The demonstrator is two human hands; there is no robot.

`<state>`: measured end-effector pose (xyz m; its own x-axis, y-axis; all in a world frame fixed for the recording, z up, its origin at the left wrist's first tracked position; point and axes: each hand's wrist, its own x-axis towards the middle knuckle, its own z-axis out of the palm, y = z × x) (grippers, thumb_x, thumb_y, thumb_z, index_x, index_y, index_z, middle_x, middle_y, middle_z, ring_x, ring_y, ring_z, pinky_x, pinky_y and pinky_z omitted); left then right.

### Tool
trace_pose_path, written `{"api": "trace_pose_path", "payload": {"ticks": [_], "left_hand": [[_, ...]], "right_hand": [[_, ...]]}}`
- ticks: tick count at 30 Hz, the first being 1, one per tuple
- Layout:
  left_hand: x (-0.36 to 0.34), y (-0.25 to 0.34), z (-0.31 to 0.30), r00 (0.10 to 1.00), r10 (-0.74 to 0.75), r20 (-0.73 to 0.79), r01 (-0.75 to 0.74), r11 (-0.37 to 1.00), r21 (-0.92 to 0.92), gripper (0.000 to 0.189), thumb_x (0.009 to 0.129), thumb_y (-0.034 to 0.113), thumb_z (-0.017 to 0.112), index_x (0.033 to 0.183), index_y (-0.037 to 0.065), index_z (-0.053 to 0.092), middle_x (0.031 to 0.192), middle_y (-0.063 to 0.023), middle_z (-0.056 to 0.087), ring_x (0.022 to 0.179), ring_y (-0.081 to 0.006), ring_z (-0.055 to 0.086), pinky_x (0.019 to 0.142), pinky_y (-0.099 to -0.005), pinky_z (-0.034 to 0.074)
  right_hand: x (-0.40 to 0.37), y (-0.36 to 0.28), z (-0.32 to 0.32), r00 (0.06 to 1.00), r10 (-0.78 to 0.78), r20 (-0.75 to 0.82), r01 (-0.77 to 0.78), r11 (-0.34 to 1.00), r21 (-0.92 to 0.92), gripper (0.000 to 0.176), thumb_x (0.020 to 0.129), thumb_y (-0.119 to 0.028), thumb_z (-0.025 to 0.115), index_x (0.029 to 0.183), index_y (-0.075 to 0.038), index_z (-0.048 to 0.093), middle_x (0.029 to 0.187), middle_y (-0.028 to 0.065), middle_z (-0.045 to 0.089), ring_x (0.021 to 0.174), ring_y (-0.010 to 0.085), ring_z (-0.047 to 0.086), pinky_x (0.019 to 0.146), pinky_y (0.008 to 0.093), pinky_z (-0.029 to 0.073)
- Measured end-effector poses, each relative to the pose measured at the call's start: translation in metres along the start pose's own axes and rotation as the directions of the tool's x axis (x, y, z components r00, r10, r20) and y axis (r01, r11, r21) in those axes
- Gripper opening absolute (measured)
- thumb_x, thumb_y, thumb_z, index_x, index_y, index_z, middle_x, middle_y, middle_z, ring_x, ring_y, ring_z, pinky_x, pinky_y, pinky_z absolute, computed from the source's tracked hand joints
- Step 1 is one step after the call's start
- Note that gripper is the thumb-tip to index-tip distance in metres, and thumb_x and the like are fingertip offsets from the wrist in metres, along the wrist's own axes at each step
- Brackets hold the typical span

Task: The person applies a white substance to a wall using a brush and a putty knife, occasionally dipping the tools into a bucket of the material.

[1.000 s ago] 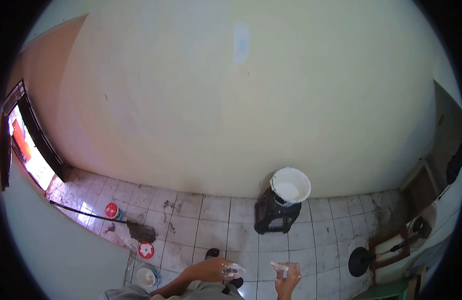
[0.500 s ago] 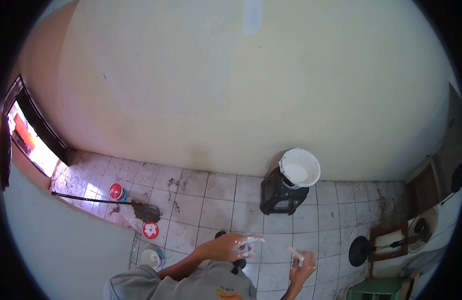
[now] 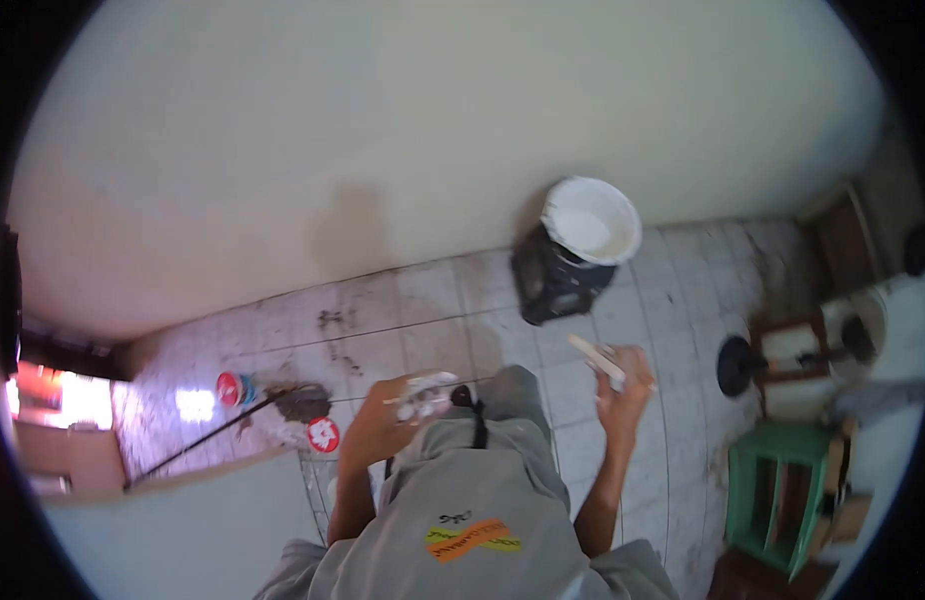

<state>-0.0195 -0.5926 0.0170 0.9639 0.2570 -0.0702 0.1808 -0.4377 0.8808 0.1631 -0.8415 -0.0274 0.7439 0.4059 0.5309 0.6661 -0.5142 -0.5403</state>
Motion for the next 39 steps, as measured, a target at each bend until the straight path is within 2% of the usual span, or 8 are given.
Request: {"api": "trace_pose_path", "payload": {"ticks": [9, 11, 14, 18, 25, 31, 37, 39], "left_hand": [[0.095, -0.032, -0.007, 0.993, -0.112, -0.029, 0.111, 0.994, -0.023, 0.039, 0.083, 0.005, 0.066, 0.122, 0.005, 0.060, 0.085, -0.0096, 0.068, 0.072, -0.0143, 0.060, 0.067, -0.0274, 0.048], [0.130, -0.035, -0.015, 0.981, -0.183, -0.063, 0.182, 0.983, -0.009, 0.042, 0.082, 0.005, 0.067, 0.123, 0.005, 0.059, 0.087, -0.0124, 0.068, 0.067, -0.0180, 0.058, 0.066, -0.0294, 0.048], [0.187, -0.038, -0.027, 0.976, -0.168, -0.138, 0.183, 0.978, 0.104, 0.039, 0.085, 0.004, 0.065, 0.123, 0.004, 0.059, 0.085, -0.0085, 0.068, 0.075, -0.0113, 0.059, 0.070, -0.0270, 0.049], [0.261, -0.030, -0.037, 0.900, -0.369, -0.231, 0.350, 0.929, -0.117, 0.038, 0.088, 0.006, 0.063, 0.126, 0.002, 0.056, 0.088, -0.0074, 0.066, 0.078, -0.0123, 0.059, 0.071, -0.0276, 0.049], [0.326, -0.028, -0.037, 0.810, -0.512, -0.285, 0.511, 0.856, -0.084, 0.036, 0.091, 0.009, 0.062, 0.126, 0.002, 0.055, 0.090, -0.0080, 0.067, 0.078, -0.0104, 0.058, 0.070, -0.0257, 0.049], [0.368, -0.020, -0.030, 0.772, -0.594, -0.226, 0.581, 0.804, -0.128, 0.036, 0.092, 0.008, 0.060, 0.127, 0.003, 0.054, 0.090, -0.0089, 0.066, 0.081, -0.0132, 0.061, 0.073, -0.0260, 0.051], [0.388, -0.025, -0.037, 0.773, -0.570, -0.279, 0.587, 0.809, -0.028, 0.031, 0.091, 0.007, 0.062, 0.121, 0.001, 0.059, 0.092, -0.0099, 0.067, 0.085, -0.0141, 0.063, 0.076, -0.0278, 0.050], [0.387, -0.028, -0.038, 0.754, -0.578, -0.312, 0.600, 0.799, -0.034, 0.030, 0.091, 0.007, 0.062, 0.120, 0.001, 0.060, 0.094, -0.0106, 0.067, 0.088, -0.0151, 0.064, 0.078, -0.0287, 0.050]], "right_hand": [[0.071, 0.090, 0.064, 0.991, 0.120, -0.050, -0.122, 0.992, -0.025, 0.016, 0.071, -0.003, 0.074, 0.085, 0.000, 0.066, 0.083, 0.0129, 0.067, 0.074, 0.0319, 0.063, 0.063, 0.0380, 0.048], [0.097, 0.130, 0.090, 0.982, 0.174, -0.078, -0.177, 0.984, -0.031, 0.014, 0.074, -0.001, 0.072, 0.087, 0.002, 0.068, 0.084, 0.0148, 0.069, 0.075, 0.0290, 0.067, 0.067, 0.0346, 0.052], [0.135, 0.191, 0.127, 0.940, 0.334, -0.070, -0.332, 0.943, 0.032, 0.013, 0.077, 0.000, 0.071, 0.090, 0.004, 0.068, 0.083, 0.0163, 0.070, 0.075, 0.0264, 0.070, 0.070, 0.0323, 0.054], [0.179, 0.277, 0.185, 0.865, 0.499, -0.057, -0.490, 0.864, 0.118, 0.016, 0.078, -0.002, 0.071, 0.092, 0.007, 0.067, 0.078, 0.0166, 0.070, 0.072, 0.0260, 0.070, 0.069, 0.0324, 0.055], [0.179, 0.421, 0.294, 0.788, 0.614, 0.044, -0.606, 0.787, -0.117, 0.015, 0.075, -0.014, 0.071, 0.082, -0.002, 0.068, 0.072, 0.0178, 0.067, 0.066, 0.0316, 0.068, 0.063, 0.0399, 0.053], [0.165, 0.468, 0.346, 0.650, 0.728, 0.217, -0.726, 0.679, -0.106, 0.017, 0.076, -0.018, 0.068, 0.084, -0.003, 0.069, 0.070, 0.0157, 0.067, 0.065, 0.0319, 0.067, 0.064, 0.0408, 0.052], [0.151, 0.485, 0.378, 0.673, 0.701, 0.235, -0.676, 0.712, -0.189, 0.022, 0.078, -0.017, 0.068, 0.098, -0.007, 0.069, 0.079, 0.0145, 0.069, 0.071, 0.0339, 0.066, 0.069, 0.0446, 0.052], [0.149, 0.483, 0.380, 0.666, 0.715, 0.213, -0.698, 0.698, -0.160, 0.016, 0.079, -0.014, 0.068, 0.090, -0.003, 0.069, 0.072, 0.0155, 0.068, 0.065, 0.0307, 0.067, 0.063, 0.0408, 0.052]]}}
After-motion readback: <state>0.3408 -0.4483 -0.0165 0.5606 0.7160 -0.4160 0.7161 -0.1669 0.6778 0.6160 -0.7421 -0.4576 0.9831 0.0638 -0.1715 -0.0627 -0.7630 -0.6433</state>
